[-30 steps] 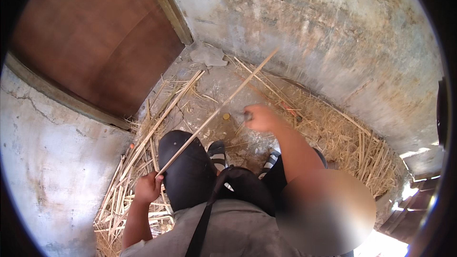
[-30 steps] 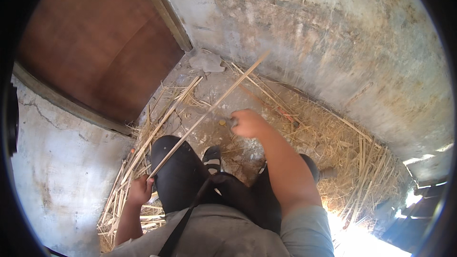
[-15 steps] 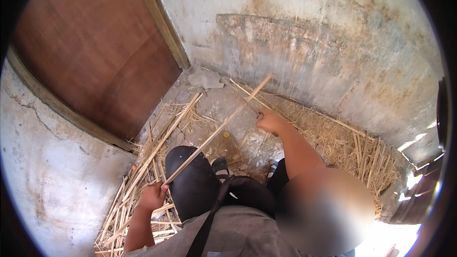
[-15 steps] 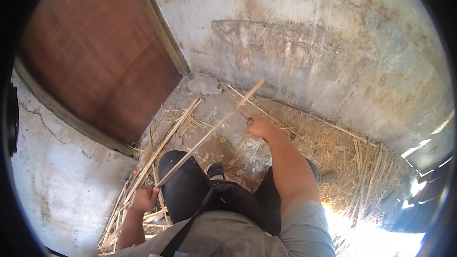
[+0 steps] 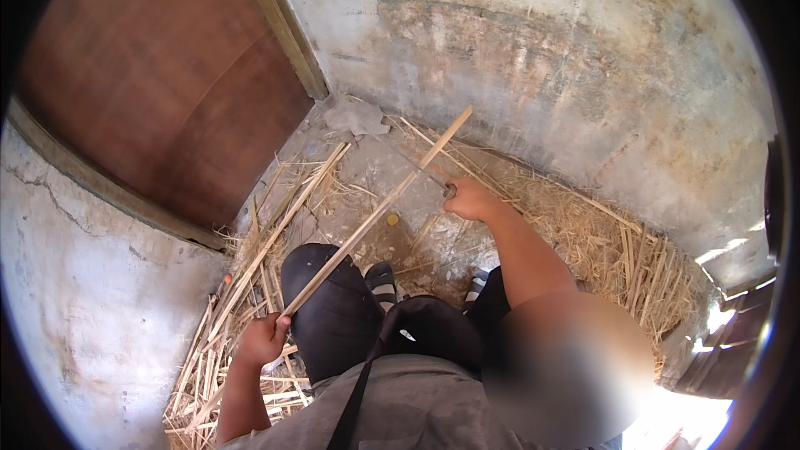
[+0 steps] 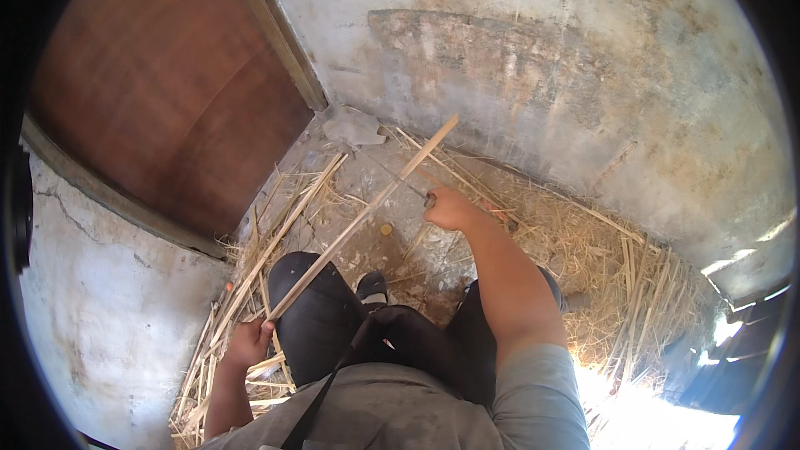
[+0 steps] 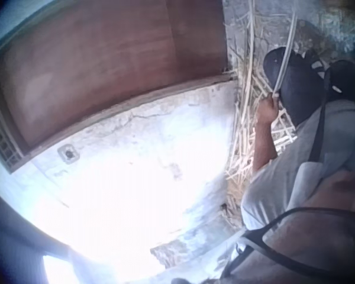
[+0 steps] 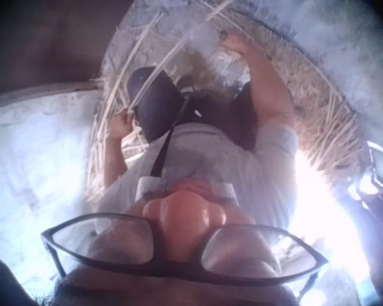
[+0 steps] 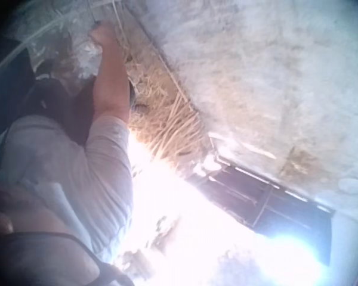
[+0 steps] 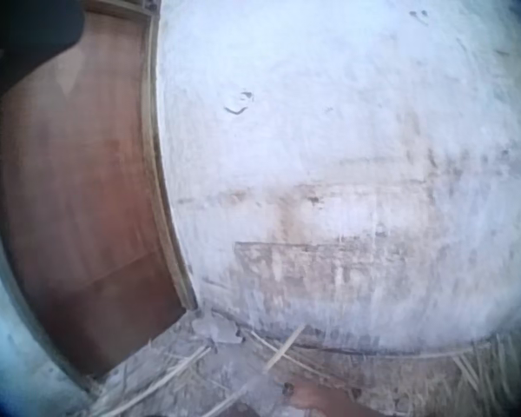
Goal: The person sits on a concrete floor and uses a knife to shave a long bamboo stick, repeatedly scraping along its length to remove thin strips. The person holds the bamboo with the left hand and scrapes with the right hand, with shavings accumulating on the floor.
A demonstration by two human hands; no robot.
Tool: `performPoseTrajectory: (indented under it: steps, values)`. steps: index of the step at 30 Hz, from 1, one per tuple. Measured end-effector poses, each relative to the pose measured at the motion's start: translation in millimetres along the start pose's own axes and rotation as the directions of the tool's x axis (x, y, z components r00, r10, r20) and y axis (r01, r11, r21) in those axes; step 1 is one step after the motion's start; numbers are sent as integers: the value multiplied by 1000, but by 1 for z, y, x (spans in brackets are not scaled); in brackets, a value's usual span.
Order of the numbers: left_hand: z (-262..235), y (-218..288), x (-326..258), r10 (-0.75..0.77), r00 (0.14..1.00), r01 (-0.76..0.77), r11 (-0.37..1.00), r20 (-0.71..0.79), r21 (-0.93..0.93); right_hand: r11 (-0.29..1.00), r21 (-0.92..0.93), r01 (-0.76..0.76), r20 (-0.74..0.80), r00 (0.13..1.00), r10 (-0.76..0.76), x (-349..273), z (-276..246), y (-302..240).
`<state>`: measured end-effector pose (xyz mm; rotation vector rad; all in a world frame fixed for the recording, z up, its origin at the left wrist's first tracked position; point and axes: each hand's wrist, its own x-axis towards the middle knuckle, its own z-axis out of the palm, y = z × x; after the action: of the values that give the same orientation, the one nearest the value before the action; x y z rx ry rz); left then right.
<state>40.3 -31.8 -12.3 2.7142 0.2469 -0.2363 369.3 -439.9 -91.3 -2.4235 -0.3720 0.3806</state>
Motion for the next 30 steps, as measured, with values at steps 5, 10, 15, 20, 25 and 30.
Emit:
performPoseTrajectory:
  steps: [5, 10, 15, 20, 25, 30]
  values:
    - [-5, 3, -7, -41, 999, 41, 999, 13, 8, 921, -224, 318, 305, 921, -244, -32, 12, -79]
    - [1, -5, 1, 50, 998, -46, 992, -29, 119, 992, -65, 107, 158, 983, -95, -7, 6, -25]
    - [-11, 11, 2, -22, 1000, 21, 999, 22, 36, 991, -93, 98, -41, 994, -102, 0, 10, 2]
    - [-7, 0, -3, -50, 997, 52, 998, 66, -33, 912, -232, 337, 373, 897, -237, -38, -1, -89]
    - [1, -11, 2, -19, 998, 22, 998, 57, -64, 996, 31, 82, 101, 991, -84, -4, -15, -19]
    - [-7, 1, 4, -88, 987, 99, 992, 137, -79, 971, -138, 194, 129, 976, -177, -2, 9, -18]
